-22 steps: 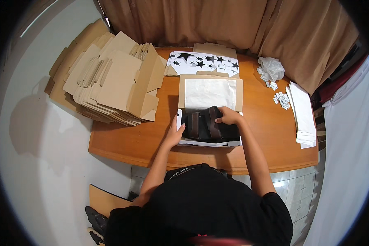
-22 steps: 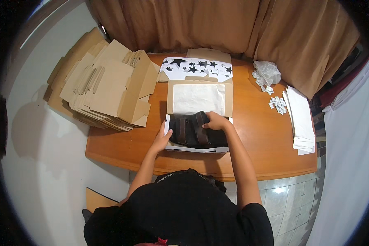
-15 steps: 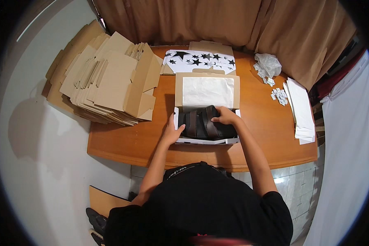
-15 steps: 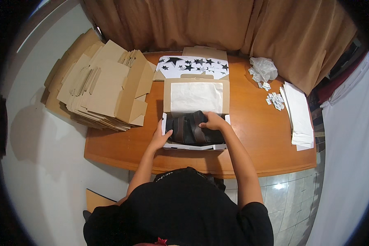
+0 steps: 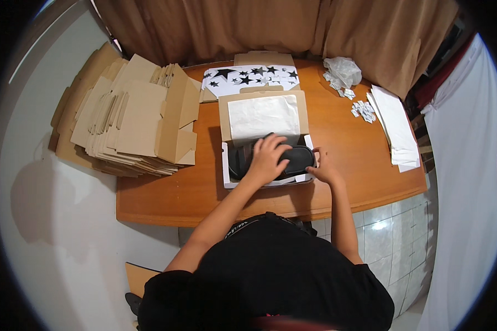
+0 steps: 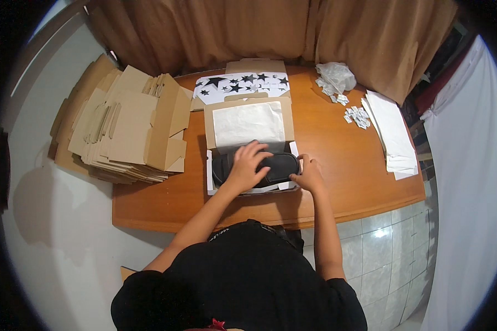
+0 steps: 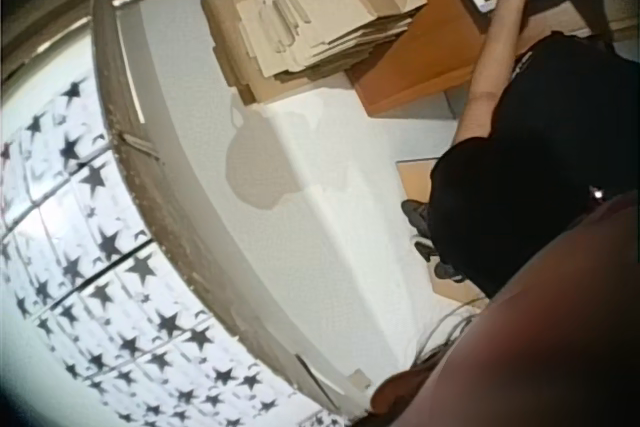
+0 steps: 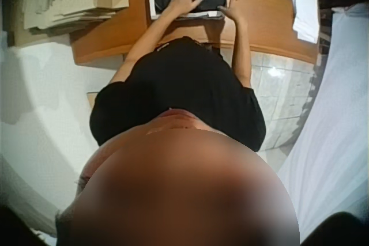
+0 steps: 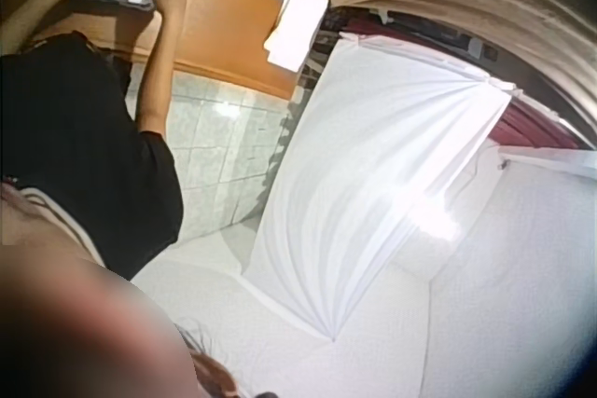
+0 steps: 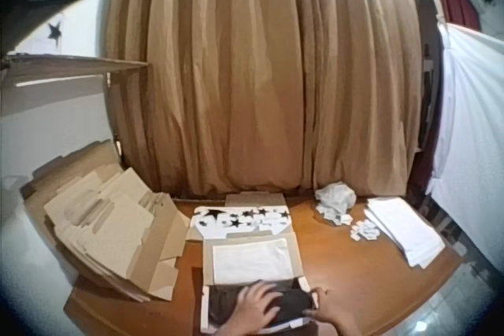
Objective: Folding cardboard boxes, inserting tissue paper and sandals, and stacking the completed boxes on a shelf.
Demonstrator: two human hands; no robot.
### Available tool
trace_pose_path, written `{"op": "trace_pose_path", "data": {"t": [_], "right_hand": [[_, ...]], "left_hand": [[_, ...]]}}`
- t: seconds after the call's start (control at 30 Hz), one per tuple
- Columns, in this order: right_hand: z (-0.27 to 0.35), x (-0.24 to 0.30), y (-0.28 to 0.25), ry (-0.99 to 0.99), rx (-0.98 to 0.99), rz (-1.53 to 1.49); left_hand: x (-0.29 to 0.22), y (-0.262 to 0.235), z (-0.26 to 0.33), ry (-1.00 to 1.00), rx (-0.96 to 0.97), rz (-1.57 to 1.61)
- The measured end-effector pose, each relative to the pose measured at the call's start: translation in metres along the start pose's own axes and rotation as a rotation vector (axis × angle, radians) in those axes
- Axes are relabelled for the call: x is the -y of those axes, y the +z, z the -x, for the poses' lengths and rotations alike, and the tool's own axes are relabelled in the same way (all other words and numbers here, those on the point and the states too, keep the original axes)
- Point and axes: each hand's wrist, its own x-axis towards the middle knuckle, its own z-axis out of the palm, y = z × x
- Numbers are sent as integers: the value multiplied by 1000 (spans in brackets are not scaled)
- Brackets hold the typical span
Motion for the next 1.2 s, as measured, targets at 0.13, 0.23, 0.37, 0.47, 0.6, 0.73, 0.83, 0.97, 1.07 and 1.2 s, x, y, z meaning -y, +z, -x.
{"op": "trace_pose_path", "data": {"t": [0.13, 0.23, 0.37, 0.47, 0.6, 0.73, 0.83, 0.97, 1.07, 1.2], "right_hand": [[10, -1, 12, 14, -61, 10], [9, 5, 16, -6, -119, 88], [5, 23, 7, 66, -29, 203], [-1, 27, 3, 88, 22, 302], [-5, 19, 3, 63, 67, 263], [-3, 5, -6, -92, 84, 32], [1, 0, -8, -80, 140, -97], [8, 11, 1, -164, -15, 46], [4, 17, 10, -120, -140, 281], [-6, 1, 12, -47, -234, 162]], "left_hand": [[-7, 39, -21, 92, 183, -58], [-1, 46, -30, 62, 258, -117], [1, 41, -29, 65, 318, -168], [5, 43, -27, 112, 270, -174], [13, 48, -22, 148, 204, -29], [14, 43, -20, 179, 99, 88], [21, 30, -20, 139, 41, 215], [19, 21, -19, 118, 121, 244], [18, 23, -22, 119, 167, 196], [22, 26, -18, 96, 255, 153]]}}
